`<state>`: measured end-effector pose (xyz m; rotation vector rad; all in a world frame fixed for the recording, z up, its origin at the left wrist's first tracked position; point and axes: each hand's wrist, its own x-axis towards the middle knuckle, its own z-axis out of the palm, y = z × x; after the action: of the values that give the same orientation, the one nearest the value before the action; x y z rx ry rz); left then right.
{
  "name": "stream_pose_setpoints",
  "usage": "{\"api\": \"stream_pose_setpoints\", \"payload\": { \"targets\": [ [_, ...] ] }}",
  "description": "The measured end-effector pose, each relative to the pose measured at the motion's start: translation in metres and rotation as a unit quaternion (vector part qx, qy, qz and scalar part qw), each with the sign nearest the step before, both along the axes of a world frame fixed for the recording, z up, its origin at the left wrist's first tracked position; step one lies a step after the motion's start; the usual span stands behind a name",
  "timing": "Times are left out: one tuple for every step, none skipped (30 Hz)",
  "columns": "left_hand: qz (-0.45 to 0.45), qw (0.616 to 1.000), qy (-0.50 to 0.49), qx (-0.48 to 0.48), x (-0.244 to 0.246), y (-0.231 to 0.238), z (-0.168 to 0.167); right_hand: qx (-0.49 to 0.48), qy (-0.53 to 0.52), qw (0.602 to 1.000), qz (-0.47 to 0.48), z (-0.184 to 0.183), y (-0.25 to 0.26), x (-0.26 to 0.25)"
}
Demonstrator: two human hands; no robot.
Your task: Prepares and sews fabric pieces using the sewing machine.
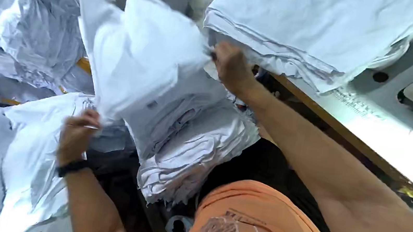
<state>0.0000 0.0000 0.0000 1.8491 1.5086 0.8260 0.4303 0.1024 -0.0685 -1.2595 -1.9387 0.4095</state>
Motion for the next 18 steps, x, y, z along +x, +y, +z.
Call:
{"api": "stream_pose_setpoints", "payload": {
  "targets": [
    [-0.006, 0.993, 0.06, -0.104, 0.009, -0.006, -0.019, -0.046, -0.02, 0.998, 0.022, -0.025, -0.004, 0.0],
    [-0.026, 0.961, 0.148, -0.234, 0.023, -0.007, -0.028, -0.095, -0.045, 0.993, 0.045, -0.045, -0.009, 0.003],
    [-0.052, 0.903, 0.238, -0.355, 0.042, -0.001, -0.028, -0.148, -0.071, 0.984, 0.067, -0.056, -0.016, 0.008],
    [-0.071, 0.859, 0.292, -0.415, 0.062, 0.008, -0.021, -0.195, -0.096, 0.973, 0.078, -0.06, -0.023, 0.015],
    [-0.082, 0.853, 0.321, -0.403, 0.078, 0.017, -0.011, -0.235, -0.115, 0.962, 0.077, -0.058, -0.031, 0.024],
    [-0.093, 0.875, 0.333, -0.34, 0.095, 0.025, 0.002, -0.263, -0.129, 0.954, 0.068, -0.052, -0.042, 0.036],
    [-0.106, 0.907, 0.318, -0.256, 0.115, 0.036, 0.014, -0.276, -0.138, 0.95, 0.053, -0.044, -0.054, 0.049],
    [-0.126, 0.934, 0.284, -0.176, 0.143, 0.048, 0.025, -0.269, -0.135, 0.953, 0.036, -0.036, -0.066, 0.065],
    [-0.158, 0.951, 0.24, -0.11, 0.178, 0.06, 0.032, -0.226, -0.118, 0.967, 0.01, -0.035, -0.08, 0.081],
    [-0.201, 0.958, 0.195, -0.056, 0.216, 0.071, 0.034, -0.161, -0.094, 0.982, -0.027, -0.038, -0.094, 0.097],
    [-0.248, 0.956, 0.157, -0.016, 0.257, 0.079, 0.033, -0.08, -0.075, 0.991, -0.073, -0.045, -0.107, 0.114],
    [-0.301, 0.944, 0.133, 0.021, 0.294, 0.087, 0.028, -0.024, -0.065, 0.99, -0.119, -0.051, -0.119, 0.132],
    [-0.351, 0.926, 0.126, 0.055, 0.329, 0.094, 0.021, -0.003, -0.064, 0.984, -0.163, -0.056, -0.133, 0.151],
    [-0.392, 0.908, 0.123, 0.084, 0.361, 0.099, 0.012, -0.016, -0.066, 0.976, -0.207, -0.059, -0.149, 0.169],
    [-0.421, 0.893, 0.118, 0.106, 0.39, 0.102, 0.003, -0.042, -0.069, 0.965, -0.251, -0.064, -0.164, 0.185],
    [-0.442, 0.882, 0.112, 0.122, 0.418, 0.103, -0.007, -0.059, -0.071, 0.951, -0.295, -0.071, -0.178, 0.2],
    [-0.454, 0.875, 0.105, 0.132, 0.445, 0.105, -0.017, -0.043, -0.075, 0.939, -0.334, -0.079, -0.187, 0.21],
    [-0.456, 0.874, 0.102, 0.133, 0.471, 0.108, -0.028, -0.027, -0.075, 0.929, -0.362, -0.083, -0.192, 0.215]
  ]
}}
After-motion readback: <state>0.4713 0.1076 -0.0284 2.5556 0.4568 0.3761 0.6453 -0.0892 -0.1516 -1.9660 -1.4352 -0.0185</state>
